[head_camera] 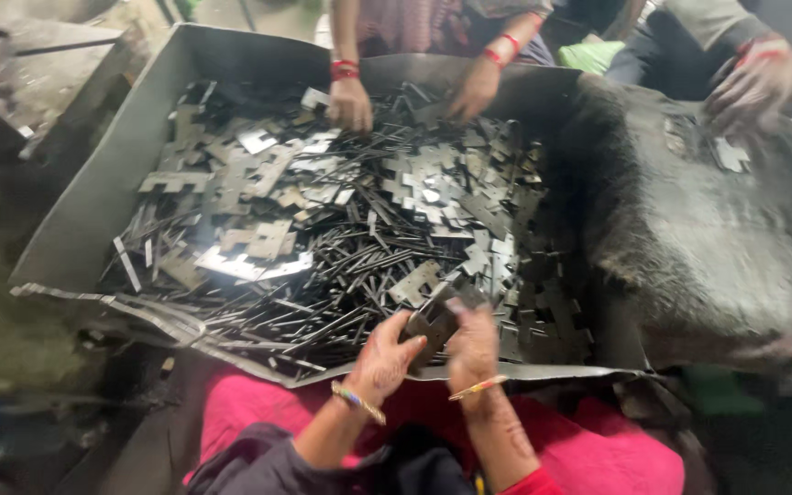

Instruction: The person picks metal hinge plates and pins from a large bin and assembles them by hand. They insert the pins into the hinge plates and place the assembled units onto a nearby surface. Other workers are also seen performing similar assembly tasks.

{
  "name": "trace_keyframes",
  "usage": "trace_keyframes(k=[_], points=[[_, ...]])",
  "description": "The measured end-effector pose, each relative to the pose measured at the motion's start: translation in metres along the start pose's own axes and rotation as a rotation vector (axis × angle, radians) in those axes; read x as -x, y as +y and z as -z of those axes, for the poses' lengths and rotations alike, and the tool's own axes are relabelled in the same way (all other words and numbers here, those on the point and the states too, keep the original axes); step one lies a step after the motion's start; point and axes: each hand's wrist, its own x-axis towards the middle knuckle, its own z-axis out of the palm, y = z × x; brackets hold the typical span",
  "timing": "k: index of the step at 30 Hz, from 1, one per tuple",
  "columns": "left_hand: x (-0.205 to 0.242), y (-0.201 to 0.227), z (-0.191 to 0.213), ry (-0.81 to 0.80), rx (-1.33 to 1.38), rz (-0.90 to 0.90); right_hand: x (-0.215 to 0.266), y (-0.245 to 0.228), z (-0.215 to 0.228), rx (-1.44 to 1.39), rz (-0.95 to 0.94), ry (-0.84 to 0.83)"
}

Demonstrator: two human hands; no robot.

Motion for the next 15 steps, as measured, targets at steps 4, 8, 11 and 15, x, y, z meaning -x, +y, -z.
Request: trace_keyframes(k=[4,8,11,15], points=[[-0.003,0.015,0.044,-0.111,-0.458,-0.403,0.012,-0.068,0.0,1.33,0.911,-0.282],[-0.023,0.017,0.051,-0.352,-0.629,-0.427,0.014,-0.079,0.0,1.597,0.05,-0.641],[-0.074,0.007,0.088,-0.235,-0.626,-0.316,0.001,-0.084,0.016,1.306,0.016,-0.548],[-0.104,-0.043,0.194,0.42,-1.297,-0.147,-0.043,-0.133,0.075,1.123,0.311,-0.148]])
